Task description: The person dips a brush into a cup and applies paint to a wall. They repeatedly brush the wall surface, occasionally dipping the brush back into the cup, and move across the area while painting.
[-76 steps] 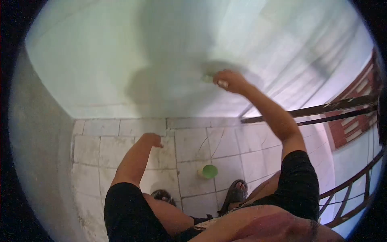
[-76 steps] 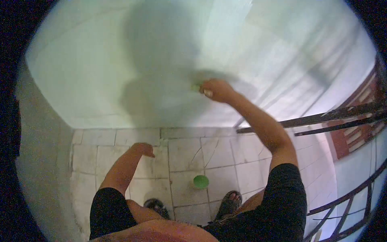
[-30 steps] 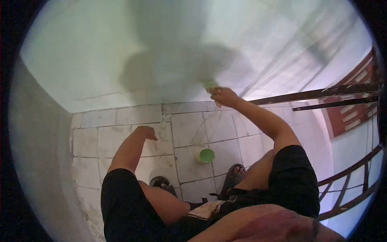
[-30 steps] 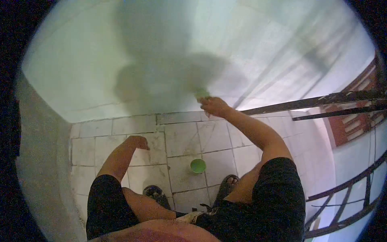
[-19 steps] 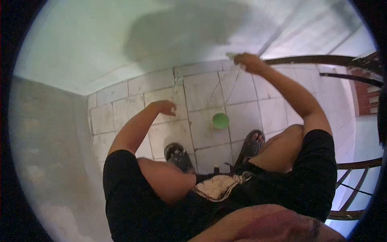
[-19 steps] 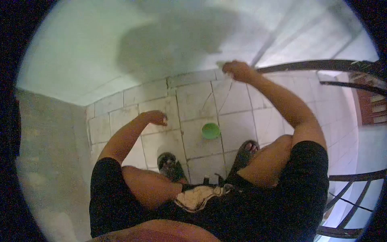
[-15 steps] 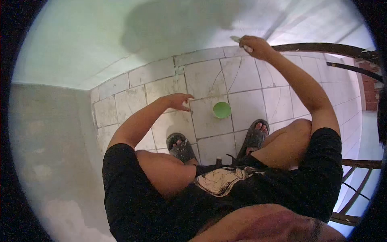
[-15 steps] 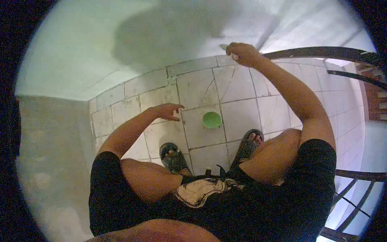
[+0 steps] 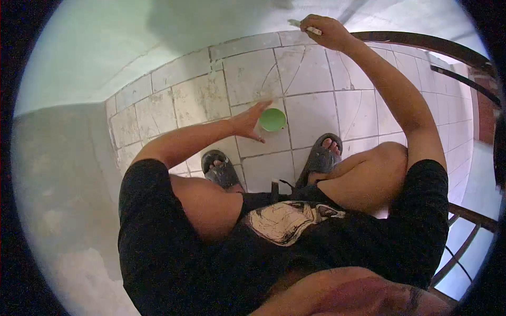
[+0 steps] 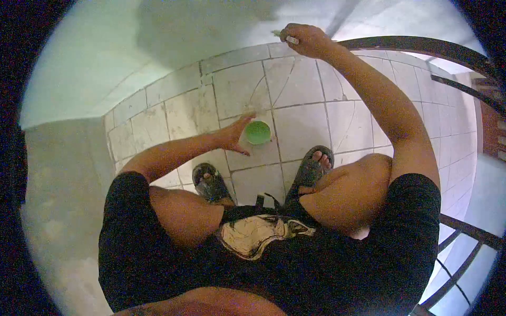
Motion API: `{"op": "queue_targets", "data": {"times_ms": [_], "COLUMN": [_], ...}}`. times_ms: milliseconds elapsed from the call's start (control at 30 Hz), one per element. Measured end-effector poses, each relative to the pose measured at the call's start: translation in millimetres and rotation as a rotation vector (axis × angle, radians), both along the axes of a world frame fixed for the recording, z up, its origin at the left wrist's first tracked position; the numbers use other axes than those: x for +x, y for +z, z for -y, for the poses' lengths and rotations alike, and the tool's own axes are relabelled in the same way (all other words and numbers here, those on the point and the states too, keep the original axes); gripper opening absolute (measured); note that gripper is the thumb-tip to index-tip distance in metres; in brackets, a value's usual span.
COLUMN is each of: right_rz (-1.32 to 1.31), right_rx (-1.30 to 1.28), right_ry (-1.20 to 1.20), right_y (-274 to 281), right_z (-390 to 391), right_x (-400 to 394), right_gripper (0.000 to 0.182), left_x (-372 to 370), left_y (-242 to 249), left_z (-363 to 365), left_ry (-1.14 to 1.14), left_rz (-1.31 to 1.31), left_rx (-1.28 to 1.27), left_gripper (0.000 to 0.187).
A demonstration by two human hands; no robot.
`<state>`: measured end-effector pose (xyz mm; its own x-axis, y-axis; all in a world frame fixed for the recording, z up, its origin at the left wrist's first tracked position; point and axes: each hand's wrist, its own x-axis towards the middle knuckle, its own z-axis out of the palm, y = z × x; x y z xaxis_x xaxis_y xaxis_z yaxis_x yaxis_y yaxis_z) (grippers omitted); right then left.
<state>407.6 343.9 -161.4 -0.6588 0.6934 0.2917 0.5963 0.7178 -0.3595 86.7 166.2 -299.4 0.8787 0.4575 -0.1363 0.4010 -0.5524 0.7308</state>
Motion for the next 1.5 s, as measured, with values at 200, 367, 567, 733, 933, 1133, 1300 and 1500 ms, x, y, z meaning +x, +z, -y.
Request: {"op": "queue_targets", "data": {"times_ms": [200, 367, 567, 733, 933, 1133, 1300, 1500], "right_rz": [-0.081, -0.097, -0.068, -0.065, -0.033, -0.007, -0.088, -0.358], "right_rx": [-0.075, -0.115, -0.196, -0.176, -0.214, -0.217, -0.349, -0.353], "right_ry": [0.081, 0.080, 0.013, 0.012, 0.030, 0.028, -0.014, 0.100], "right_y": [-14, -23, -16, -13, -15, -18, 0, 76], "right_z": [-4, 5, 10, 13, 13, 16, 16, 43], "right_x": [-5, -4, -1, -1, 2, 3, -2, -32], "right_gripper": [0.014, 0.015, 0.013, 0.012, 0.011, 0.012, 0.018, 0.019], "left_x": [0, 0, 6, 20, 19, 19, 7, -10], "left_y": [-22, -39, -50, -47, -47, -47, -45, 5], "left_z": [-11, -11, -17, -24, -20, -30, -54, -88], "left_ry": [-0.003, 0.093, -0.003, 0.027, 0.084, 0.058, 0.170, 0.365], "left_rz": [0.061, 0.024, 0.009, 0.021, 0.073, 0.063, 0.182, 0.226], "left_rx": [-0.130, -0.236, 0.078, -0.133, -0.130, -0.146, -0.157, -0.064], "left_gripper": [0.120, 0.108, 0.094, 0.087, 0.077, 0.082, 0.089, 0.085]}}
